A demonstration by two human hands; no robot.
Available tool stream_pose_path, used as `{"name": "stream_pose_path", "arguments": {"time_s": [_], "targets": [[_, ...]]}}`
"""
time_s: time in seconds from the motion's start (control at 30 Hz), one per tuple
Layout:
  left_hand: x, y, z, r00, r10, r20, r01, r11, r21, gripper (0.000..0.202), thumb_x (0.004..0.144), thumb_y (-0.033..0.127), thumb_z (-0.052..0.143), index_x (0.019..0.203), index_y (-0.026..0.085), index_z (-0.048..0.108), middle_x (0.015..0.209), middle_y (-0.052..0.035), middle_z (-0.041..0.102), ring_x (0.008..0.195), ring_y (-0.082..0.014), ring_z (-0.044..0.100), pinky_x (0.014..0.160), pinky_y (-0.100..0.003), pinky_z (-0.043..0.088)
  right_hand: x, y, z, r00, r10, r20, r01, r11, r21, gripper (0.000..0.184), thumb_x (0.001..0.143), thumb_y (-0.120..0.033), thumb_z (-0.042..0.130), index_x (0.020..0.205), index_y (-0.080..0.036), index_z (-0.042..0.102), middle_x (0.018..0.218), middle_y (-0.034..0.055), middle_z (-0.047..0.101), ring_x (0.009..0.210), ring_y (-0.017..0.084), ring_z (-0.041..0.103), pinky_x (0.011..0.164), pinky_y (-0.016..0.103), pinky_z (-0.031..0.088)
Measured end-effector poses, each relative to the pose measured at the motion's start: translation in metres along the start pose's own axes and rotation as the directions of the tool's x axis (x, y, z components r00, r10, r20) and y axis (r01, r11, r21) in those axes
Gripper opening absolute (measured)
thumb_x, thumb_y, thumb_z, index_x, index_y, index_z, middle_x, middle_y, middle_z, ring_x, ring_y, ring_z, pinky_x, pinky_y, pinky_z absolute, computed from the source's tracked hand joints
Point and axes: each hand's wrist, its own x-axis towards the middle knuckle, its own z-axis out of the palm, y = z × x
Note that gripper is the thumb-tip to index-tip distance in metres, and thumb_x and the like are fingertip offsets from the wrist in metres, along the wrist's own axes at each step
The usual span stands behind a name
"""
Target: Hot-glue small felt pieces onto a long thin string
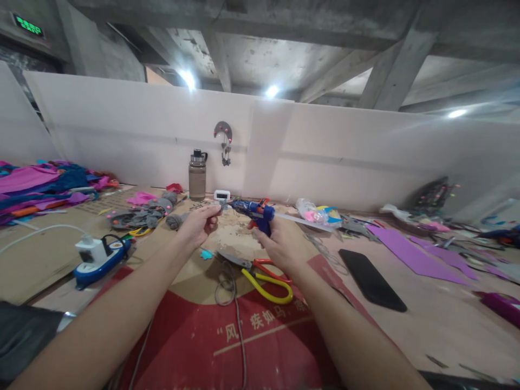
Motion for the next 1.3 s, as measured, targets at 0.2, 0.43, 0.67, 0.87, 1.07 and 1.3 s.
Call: {"name": "stream_pose_path", "arguments": {"time_s": [0.2, 0.43, 0.67, 0.87, 1.07, 1.3], "targets": [[-0.001, 0.0, 0.001, 1.0, -0.002, 0.029, 0.002, 1.0, 0.003, 0.016, 0.064, 0.015, 0.072, 0.07, 0.01, 0.058, 0.062, 0.0, 0.057, 0.041, -0.0004, 0.041, 0.036, -0.01, 0.031, 0.001, 0.0, 0.002, 1.0, -0.009, -0.008, 0.008, 0.996, -0.084, 0.021, 0.083, -0.035, 0.046, 0.095, -0.02, 0.056, 0.088, 0.0048, 0.062, 0.075, 0.018, 0.056, 0.068, 0.03, 0.045], [-0.001, -0.001, 0.001, 0.999, -0.002, 0.045, 0.002, 1.0, 0.001, 0.015, 0.064, 0.015, 0.072, 0.07, 0.01, 0.059, 0.061, -0.0003, 0.057, 0.042, -0.0003, 0.041, 0.036, -0.009, 0.031, -0.001, -0.008, 0.001, 0.999, -0.021, -0.039, 0.016, 0.993, -0.121, 0.018, 0.082, -0.03, 0.047, 0.092, -0.019, 0.057, 0.084, 0.004, 0.062, 0.076, 0.018, 0.056, 0.072, 0.031, 0.044], [-0.003, 0.002, 0.004, 0.998, 0.004, 0.067, -0.003, 1.0, -0.017, 0.013, 0.064, 0.013, 0.071, 0.069, 0.009, 0.059, 0.06, -0.001, 0.057, 0.042, -0.0009, 0.041, 0.035, -0.01, 0.03, -0.002, -0.009, 0.001, 0.999, -0.021, -0.037, 0.016, 0.991, -0.13, 0.016, 0.083, -0.03, 0.047, 0.092, -0.02, 0.056, 0.085, 0.0037, 0.062, 0.078, 0.018, 0.056, 0.073, 0.032, 0.045], [-0.003, 0.003, 0.004, 0.999, 0.014, 0.049, -0.012, 1.0, -0.025, 0.014, 0.063, 0.012, 0.071, 0.067, 0.01, 0.058, 0.059, -0.0004, 0.055, 0.041, -0.001, 0.04, 0.035, -0.011, 0.03, -0.002, -0.013, 0.001, 0.998, -0.017, -0.067, 0.006, 0.986, -0.167, 0.014, 0.081, -0.029, 0.049, 0.09, -0.021, 0.056, 0.081, 0.0046, 0.061, 0.073, 0.02, 0.056, 0.069, 0.033, 0.044], [-0.003, 0.002, 0.004, 0.999, 0.017, 0.048, -0.017, 1.0, 0.0, 0.016, 0.063, 0.015, 0.072, 0.068, 0.009, 0.058, 0.059, 0.0, 0.056, 0.042, -0.0005, 0.041, 0.036, -0.011, 0.03, -0.003, -0.015, 0.0, 0.998, -0.01, -0.061, -0.001, 0.984, -0.179, 0.014, 0.082, -0.03, 0.048, 0.09, -0.021, 0.056, 0.082, 0.0051, 0.061, 0.075, 0.02, 0.056, 0.07, 0.032, 0.044], [-0.002, 0.002, 0.003, 0.997, 0.021, 0.08, -0.02, 1.0, -0.009, 0.015, 0.063, 0.015, 0.072, 0.069, 0.01, 0.059, 0.059, -0.0004, 0.056, 0.042, -0.0008, 0.041, 0.036, -0.011, 0.03, -0.002, -0.008, 0.002, 0.999, -0.019, -0.044, 0.011, 0.984, -0.18, 0.017, 0.084, -0.032, 0.046, 0.094, -0.022, 0.054, 0.086, 0.0049, 0.061, 0.078, 0.02, 0.056, 0.072, 0.033, 0.044]]}}
